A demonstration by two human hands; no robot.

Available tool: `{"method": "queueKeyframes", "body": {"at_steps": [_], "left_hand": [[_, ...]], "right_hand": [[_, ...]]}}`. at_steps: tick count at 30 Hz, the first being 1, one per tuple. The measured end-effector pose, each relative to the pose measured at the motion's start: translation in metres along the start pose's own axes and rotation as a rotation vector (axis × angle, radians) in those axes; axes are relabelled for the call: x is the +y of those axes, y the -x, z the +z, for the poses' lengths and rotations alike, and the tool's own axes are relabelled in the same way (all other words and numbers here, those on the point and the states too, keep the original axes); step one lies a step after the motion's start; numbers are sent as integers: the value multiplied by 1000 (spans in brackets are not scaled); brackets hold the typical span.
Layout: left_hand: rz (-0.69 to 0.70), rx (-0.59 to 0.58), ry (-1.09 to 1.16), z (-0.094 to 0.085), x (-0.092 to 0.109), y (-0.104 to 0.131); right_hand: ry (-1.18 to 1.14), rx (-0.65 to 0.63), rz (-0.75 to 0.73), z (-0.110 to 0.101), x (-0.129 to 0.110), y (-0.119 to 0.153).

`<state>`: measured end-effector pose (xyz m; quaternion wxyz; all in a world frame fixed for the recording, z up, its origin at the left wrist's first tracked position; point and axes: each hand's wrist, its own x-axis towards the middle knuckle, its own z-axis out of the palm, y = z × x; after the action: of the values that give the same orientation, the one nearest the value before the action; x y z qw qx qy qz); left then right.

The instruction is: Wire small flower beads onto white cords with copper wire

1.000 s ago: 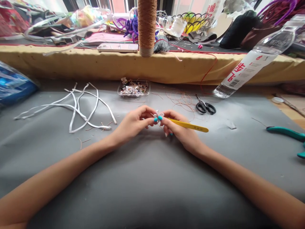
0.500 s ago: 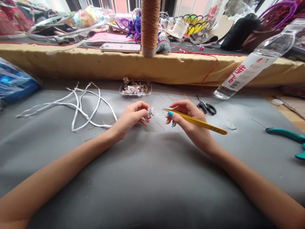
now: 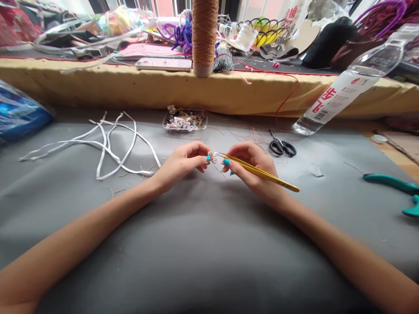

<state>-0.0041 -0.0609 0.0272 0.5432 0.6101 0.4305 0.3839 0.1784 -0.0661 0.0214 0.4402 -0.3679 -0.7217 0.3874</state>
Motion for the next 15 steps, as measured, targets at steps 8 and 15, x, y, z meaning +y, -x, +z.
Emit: {"method": "queueKeyframes", "body": {"at_steps": [8,15], "left_hand": [[28,8,-57,2,0,1],[-40,23,-175,2,0,1]], "right_hand": [[61,21,4,2,2,2],[136,47,-33,3,4,4]]}}
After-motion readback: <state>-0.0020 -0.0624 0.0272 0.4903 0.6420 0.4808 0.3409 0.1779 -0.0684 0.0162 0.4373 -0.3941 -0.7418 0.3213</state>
